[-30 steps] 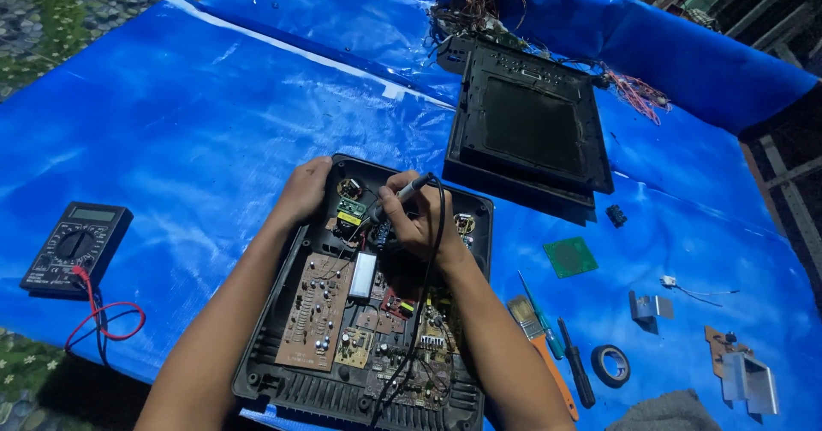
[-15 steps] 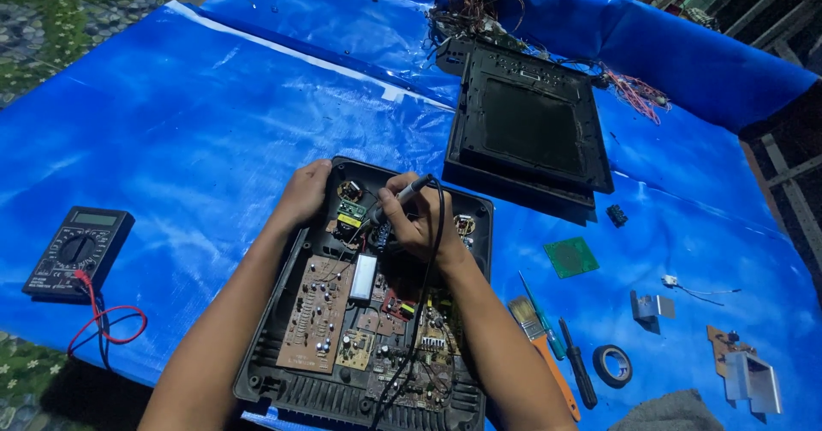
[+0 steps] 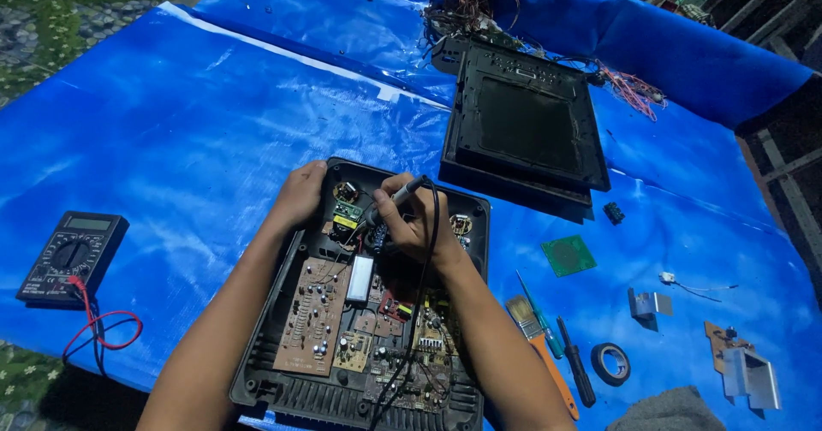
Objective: The person uses a soldering iron to work on the circuit board of a disassembled electronic device. They apply the soldering iron to various components on the board while holding the device steady with their other hand.
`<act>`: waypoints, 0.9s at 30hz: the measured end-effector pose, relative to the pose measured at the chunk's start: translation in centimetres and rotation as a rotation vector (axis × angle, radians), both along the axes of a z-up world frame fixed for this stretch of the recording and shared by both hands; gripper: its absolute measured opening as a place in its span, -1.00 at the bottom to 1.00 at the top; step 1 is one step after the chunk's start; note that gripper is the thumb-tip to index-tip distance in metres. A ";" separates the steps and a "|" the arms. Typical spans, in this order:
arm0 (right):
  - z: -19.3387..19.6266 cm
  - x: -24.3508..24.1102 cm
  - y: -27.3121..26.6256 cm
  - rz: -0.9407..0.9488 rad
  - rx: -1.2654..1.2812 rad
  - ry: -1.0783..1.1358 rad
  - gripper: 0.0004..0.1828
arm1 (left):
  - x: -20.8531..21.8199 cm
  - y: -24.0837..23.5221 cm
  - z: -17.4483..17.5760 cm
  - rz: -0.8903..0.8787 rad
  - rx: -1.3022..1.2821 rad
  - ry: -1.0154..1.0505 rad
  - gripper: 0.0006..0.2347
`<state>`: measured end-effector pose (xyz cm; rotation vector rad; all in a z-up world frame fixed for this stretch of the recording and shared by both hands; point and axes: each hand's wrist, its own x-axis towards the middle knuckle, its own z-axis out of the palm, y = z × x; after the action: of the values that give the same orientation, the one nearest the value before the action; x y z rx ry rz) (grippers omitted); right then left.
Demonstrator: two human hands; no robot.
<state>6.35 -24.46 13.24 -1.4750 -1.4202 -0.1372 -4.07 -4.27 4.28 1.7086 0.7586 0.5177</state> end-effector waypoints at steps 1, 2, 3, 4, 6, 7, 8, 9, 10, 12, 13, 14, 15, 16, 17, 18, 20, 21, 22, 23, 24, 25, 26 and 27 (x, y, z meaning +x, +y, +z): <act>0.1 0.0 -0.1 0.000 0.001 -0.002 -0.85 | 0.0 -0.2 0.4 0.000 0.001 -0.002 -0.54; 0.1 -0.1 -0.1 0.001 -0.002 0.009 -0.85 | -0.1 -0.4 0.7 0.002 0.009 0.003 -0.54; 0.1 -0.1 -0.2 0.002 -0.005 0.020 -0.84 | -0.2 -0.5 1.0 0.005 0.016 0.008 -0.55; 0.1 -0.1 -0.2 0.003 -0.006 0.020 -0.84 | -0.2 -0.4 0.8 0.006 0.015 0.009 -0.55; 0.0 -0.1 -0.1 0.002 -0.005 0.021 -0.85 | -0.1 -0.2 0.3 0.000 0.002 -0.009 -0.54; 0.0 -0.1 -0.1 0.001 -0.005 0.020 -0.85 | -0.2 -0.4 0.5 -0.001 0.002 -0.010 -0.54; 0.0 -0.1 -0.1 0.001 -0.003 0.017 -0.84 | -0.3 -0.5 0.7 0.001 0.001 -0.006 -0.52; 0.0 -0.1 -0.2 0.001 -0.001 0.015 -0.83 | -0.4 -0.7 1.0 0.003 0.000 -0.002 -0.51; 0.0 -0.1 -0.2 0.000 -0.001 0.016 -0.83 | -0.3 -0.6 0.9 0.002 0.000 -0.001 -0.51; 0.0 -0.1 -0.2 -0.005 -0.009 0.006 -0.84 | -0.2 -0.5 0.7 0.004 0.005 0.005 -0.52; 0.0 -0.1 -0.2 -0.005 -0.010 0.007 -0.84 | -0.2 -0.5 0.7 0.004 0.004 0.006 -0.52; 0.0 -0.1 -0.2 -0.002 -0.005 0.010 -0.83 | -0.2 -0.4 0.7 0.003 0.007 0.008 -0.52; 0.0 -0.1 -0.1 0.001 0.000 0.013 -0.82 | -0.1 -0.4 0.7 0.002 0.010 0.010 -0.52; 0.1 -0.1 -0.1 0.001 0.001 0.012 -0.82 | -0.1 -0.3 0.5 0.002 0.011 0.009 -0.52; 0.1 -0.1 -0.1 0.006 0.005 0.010 -0.82 | 0.0 -0.2 0.4 0.000 0.012 0.011 -0.51; 0.1 -0.1 -0.1 0.011 0.008 0.009 -0.82 | 0.0 -0.1 0.2 0.000 0.013 0.013 -0.51; 0.2 -0.1 -0.1 0.008 0.002 0.010 -0.82 | -0.3 -0.5 0.8 -0.002 0.013 0.013 -0.53; 0.2 -0.1 -0.1 0.005 -0.005 0.010 -0.81 | -0.4 -0.7 1.1 -0.004 0.013 0.013 -0.54; 0.1 -0.2 -0.1 0.005 -0.005 0.011 -0.81 | -0.4 -0.7 1.2 -0.004 0.013 0.014 -0.54; 0.1 -0.2 -0.1 0.004 -0.001 0.009 -0.82 | -0.5 -0.8 1.2 -0.007 0.010 0.007 -0.54; 0.1 -0.2 0.0 0.003 0.003 0.005 -0.82 | -0.5 -0.8 1.3 -0.009 0.008 -0.001 -0.54; 0.0 -0.1 0.0 0.004 0.004 0.005 -0.82 | -0.4 -0.7 1.2 -0.009 0.009 -0.001 -0.54; 0.0 -0.1 0.0 0.004 0.003 0.007 -0.82 | -0.3 -0.7 1.1 -0.008 0.018 0.001 -0.55; -0.1 0.0 0.0 0.004 0.002 0.008 -0.82 | -0.3 -0.6 1.0 -0.008 0.027 0.003 -0.55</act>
<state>6.37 -24.45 13.13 -1.4695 -1.4160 -0.1294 -4.34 -4.87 5.25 1.7370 0.7498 0.5225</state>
